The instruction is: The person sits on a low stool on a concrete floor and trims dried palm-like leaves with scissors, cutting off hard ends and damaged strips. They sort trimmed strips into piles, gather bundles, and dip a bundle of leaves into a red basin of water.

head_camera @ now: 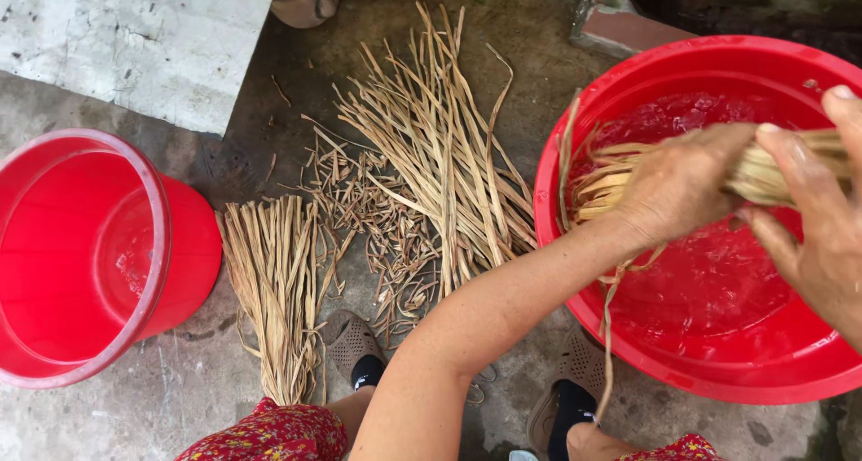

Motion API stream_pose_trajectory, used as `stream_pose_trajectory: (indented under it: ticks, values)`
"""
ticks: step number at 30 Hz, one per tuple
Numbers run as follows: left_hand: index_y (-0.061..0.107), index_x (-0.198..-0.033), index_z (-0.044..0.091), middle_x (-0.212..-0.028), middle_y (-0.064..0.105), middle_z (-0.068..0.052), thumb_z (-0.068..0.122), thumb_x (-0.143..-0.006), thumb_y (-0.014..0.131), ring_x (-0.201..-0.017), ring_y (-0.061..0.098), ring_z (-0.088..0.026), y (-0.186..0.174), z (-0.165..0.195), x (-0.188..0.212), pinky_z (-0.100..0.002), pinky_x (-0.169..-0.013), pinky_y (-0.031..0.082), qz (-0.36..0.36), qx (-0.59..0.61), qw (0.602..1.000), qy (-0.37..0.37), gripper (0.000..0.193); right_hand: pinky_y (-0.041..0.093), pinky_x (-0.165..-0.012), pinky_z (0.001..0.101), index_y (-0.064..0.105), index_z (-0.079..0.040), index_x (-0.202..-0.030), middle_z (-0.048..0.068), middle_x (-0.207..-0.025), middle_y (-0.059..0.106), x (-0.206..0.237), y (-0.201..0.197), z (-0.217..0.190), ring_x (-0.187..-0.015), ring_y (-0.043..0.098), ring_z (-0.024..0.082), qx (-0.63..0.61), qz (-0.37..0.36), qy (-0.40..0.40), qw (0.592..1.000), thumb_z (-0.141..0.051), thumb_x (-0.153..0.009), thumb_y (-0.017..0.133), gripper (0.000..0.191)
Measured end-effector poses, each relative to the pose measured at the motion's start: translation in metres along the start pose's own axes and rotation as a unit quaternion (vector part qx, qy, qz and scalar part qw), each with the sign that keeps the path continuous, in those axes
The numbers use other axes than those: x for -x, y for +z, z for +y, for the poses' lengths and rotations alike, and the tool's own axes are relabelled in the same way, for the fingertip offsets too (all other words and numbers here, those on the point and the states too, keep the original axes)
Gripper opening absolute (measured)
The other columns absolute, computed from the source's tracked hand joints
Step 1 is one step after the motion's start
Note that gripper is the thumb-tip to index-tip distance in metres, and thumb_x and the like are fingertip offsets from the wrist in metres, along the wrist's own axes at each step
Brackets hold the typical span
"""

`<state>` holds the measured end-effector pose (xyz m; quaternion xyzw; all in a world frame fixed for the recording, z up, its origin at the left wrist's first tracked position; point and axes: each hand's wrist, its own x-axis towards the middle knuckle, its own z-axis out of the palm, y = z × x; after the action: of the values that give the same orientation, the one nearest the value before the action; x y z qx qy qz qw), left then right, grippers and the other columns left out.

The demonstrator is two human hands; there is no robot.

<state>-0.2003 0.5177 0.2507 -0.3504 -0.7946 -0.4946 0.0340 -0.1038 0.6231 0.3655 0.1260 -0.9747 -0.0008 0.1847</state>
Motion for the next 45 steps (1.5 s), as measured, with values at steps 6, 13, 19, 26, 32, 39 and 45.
stream_pose_trajectory:
  ticks: [6, 13, 19, 26, 32, 39, 45]
  values:
    - [0.065, -0.117, 0.009, -0.109, 0.076, -0.007, 0.005, -0.086, 0.078, -0.102, 0.074, -0.017, -0.063, -0.062, -0.011, -0.032, -0.093, 0.064, 0.165, 0.324, 0.925, -0.107, 0.033, 0.046, -0.124, 0.0470, 0.055, -0.003, -0.141, 0.022, -0.149, 0.055, 0.003, -0.001, -0.031, -0.142, 0.052, 0.039, -0.142, 0.102, 0.009, 0.985, -0.018, -0.084, 0.089, 0.068]
    - [0.073, -0.112, 0.004, -0.105, 0.077, -0.006, -0.002, -0.091, 0.077, -0.093, 0.071, -0.015, -0.183, -0.126, -0.001, -0.029, -0.083, 0.060, 0.283, 0.374, 0.872, -0.144, 0.022, 0.040, -0.119, 0.0462, 0.050, -0.008, -0.147, 0.018, -0.151, 0.049, -0.018, 0.069, -0.052, -0.143, 0.047, 0.036, -0.341, -0.029, 0.107, 0.934, -0.031, -0.081, 0.081, 0.076]
    - [0.064, -0.115, -0.002, -0.101, 0.076, -0.014, -0.003, -0.091, 0.074, -0.093, 0.076, -0.025, -0.343, -0.153, 0.024, -0.041, -0.088, 0.065, 0.351, 0.424, 0.814, -0.188, 0.026, 0.044, -0.112, 0.0458, 0.055, -0.012, -0.141, 0.014, -0.145, 0.054, -0.006, 0.107, -0.041, -0.137, 0.052, 0.032, -0.372, -0.141, 0.134, 0.908, -0.026, -0.087, 0.074, 0.059]
    - [0.062, -0.117, 0.000, -0.105, 0.074, -0.014, 0.007, -0.093, 0.073, -0.102, 0.075, -0.026, -0.520, -0.157, 0.070, -0.041, -0.097, 0.067, 0.404, 0.292, 0.854, -0.150, 0.027, 0.049, -0.107, 0.0412, 0.065, -0.011, -0.130, 0.013, -0.136, 0.063, 0.006, 0.121, -0.032, -0.128, 0.060, 0.029, -0.388, -0.147, 0.144, 0.898, -0.023, -0.091, 0.071, 0.042]
    - [0.060, -0.118, 0.001, -0.102, 0.074, -0.014, 0.000, -0.089, 0.068, -0.095, 0.073, -0.026, -0.572, -0.153, 0.112, -0.040, -0.087, 0.062, 0.319, 0.019, 0.929, -0.189, 0.029, 0.052, -0.103, 0.0405, 0.066, -0.012, -0.129, 0.012, -0.132, 0.067, 0.004, 0.133, -0.034, -0.123, 0.064, 0.028, -0.371, -0.178, 0.145, 0.900, -0.022, -0.092, 0.071, 0.038]
    - [0.057, -0.119, 0.003, -0.098, 0.073, -0.014, -0.008, -0.085, 0.062, -0.087, 0.071, -0.027, -0.543, -0.167, 0.135, -0.039, -0.075, 0.056, 0.211, -0.381, 0.896, -0.090, 0.036, 0.053, -0.101, 0.0391, 0.067, -0.012, -0.126, 0.011, -0.127, 0.069, 0.006, 0.151, -0.040, -0.119, 0.067, 0.027, -0.377, -0.201, 0.125, 0.895, -0.021, -0.091, 0.070, 0.037]
    - [0.049, -0.109, 0.002, -0.095, 0.072, -0.017, -0.002, -0.078, 0.072, -0.088, 0.072, -0.039, -0.488, -0.208, 0.119, -0.050, -0.080, 0.057, 0.228, -0.487, 0.838, -0.094, 0.039, 0.055, -0.095, 0.0385, 0.067, -0.015, -0.128, 0.009, -0.126, 0.072, 0.008, 0.165, -0.042, -0.114, 0.070, 0.025, -0.358, -0.293, 0.193, 0.865, -0.022, -0.090, 0.070, 0.039]
